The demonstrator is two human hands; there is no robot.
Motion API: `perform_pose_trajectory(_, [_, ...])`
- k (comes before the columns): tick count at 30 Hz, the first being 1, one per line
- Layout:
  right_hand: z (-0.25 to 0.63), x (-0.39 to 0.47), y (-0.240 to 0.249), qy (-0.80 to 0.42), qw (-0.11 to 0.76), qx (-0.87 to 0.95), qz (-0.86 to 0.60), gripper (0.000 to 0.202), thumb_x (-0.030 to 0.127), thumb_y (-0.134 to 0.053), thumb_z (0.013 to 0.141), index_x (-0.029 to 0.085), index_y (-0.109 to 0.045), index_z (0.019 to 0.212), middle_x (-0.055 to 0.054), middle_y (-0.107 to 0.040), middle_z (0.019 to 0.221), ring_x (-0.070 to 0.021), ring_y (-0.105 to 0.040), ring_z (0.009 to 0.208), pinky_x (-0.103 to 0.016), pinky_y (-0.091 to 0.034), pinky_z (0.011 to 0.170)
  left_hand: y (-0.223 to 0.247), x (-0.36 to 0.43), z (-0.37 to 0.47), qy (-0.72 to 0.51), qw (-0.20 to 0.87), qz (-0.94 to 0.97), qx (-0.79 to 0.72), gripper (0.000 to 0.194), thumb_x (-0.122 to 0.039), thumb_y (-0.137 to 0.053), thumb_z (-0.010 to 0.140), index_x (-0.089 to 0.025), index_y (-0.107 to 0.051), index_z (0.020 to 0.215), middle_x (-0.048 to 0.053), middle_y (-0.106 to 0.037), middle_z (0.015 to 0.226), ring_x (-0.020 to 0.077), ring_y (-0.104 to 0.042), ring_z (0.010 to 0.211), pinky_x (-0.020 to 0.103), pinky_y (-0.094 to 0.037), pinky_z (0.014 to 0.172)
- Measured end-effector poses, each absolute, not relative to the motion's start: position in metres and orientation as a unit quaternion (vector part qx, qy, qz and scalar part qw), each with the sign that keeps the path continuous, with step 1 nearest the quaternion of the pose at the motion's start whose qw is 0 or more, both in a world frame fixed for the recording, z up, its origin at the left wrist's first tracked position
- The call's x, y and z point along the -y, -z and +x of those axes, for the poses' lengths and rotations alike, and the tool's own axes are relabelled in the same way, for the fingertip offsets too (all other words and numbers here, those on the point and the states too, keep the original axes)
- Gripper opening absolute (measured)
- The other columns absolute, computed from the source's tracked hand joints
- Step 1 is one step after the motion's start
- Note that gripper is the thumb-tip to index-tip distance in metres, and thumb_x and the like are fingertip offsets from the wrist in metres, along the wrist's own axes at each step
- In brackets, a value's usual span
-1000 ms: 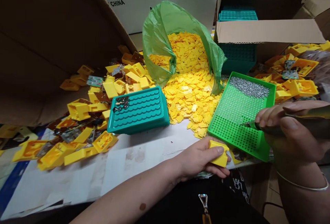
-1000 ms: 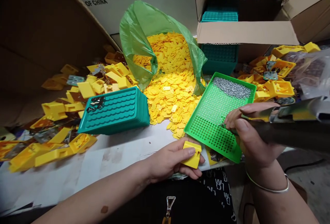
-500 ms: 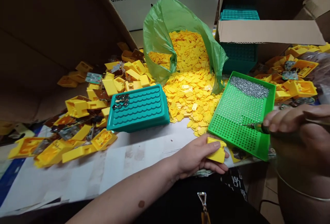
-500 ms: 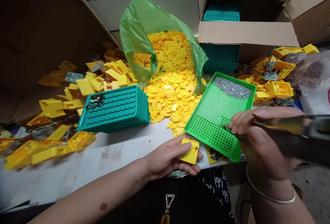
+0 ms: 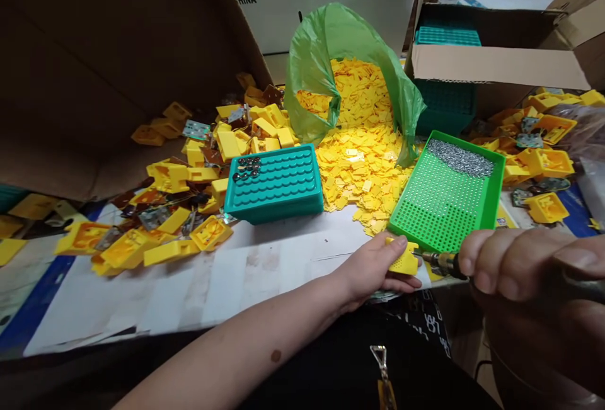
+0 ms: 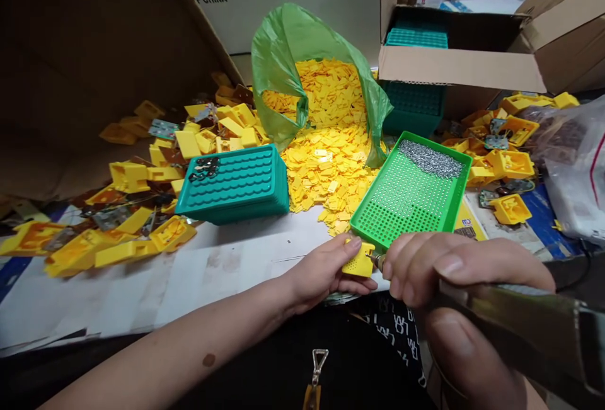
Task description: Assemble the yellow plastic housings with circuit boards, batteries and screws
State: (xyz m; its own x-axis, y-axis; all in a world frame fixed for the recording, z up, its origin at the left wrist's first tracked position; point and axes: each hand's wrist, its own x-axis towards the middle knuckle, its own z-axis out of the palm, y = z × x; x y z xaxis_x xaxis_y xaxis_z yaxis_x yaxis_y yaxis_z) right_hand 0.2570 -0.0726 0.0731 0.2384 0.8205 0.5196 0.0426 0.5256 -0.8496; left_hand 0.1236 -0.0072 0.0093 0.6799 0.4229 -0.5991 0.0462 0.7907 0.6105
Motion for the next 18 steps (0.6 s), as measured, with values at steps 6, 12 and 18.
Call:
perform_pose_trajectory(6, [0.258,0.067,-0.072,-0.313,0.682,0.545,-0.374,0.017,0.021,-0.059,0.080,0.020,-0.055,0.096,-0.001,-0.055,0.061,-0.0176,-0.053,0.053,-0.042,-0.048,0.050,-0.006,0.007,0.123,-0.109,0.866,0.315,-0.372,0.037,-0.050,-0.053,0.079,-0.018,-0.047,0.096,0.005,-0.062,0.087,0.0117,-0.064,0.064,0.029,-0.052,0.068])
perform_pose_trajectory(12, [0.257,0.062,-0.073,-0.332,0.669,0.558,-0.362,0.014,0.018,-0.058,0.080,0.020,-0.055,0.094,-0.001,-0.055,0.060,-0.0167,-0.054,0.053,-0.040,-0.048,0.050,-0.008,0.006,0.125,-0.098,0.862,0.322,-0.380,0.028,-0.043,-0.048,0.084,-0.018,-0.045,0.097,0.004,-0.059,0.085,0.0119,-0.064,0.064,0.029,-0.052,0.068])
perform_pose_trajectory(18, [0.257,0.058,-0.072,-0.338,0.654,0.568,-0.368,0.015,0.012,-0.059,0.076,0.018,-0.056,0.090,-0.001,-0.054,0.064,-0.0171,-0.055,0.053,-0.042,-0.049,0.050,-0.010,0.007,0.128,-0.098,0.851,0.331,-0.397,0.034,-0.047,-0.051,0.081,-0.018,-0.045,0.098,0.003,-0.059,0.085,0.0117,-0.063,0.064,0.032,-0.052,0.071])
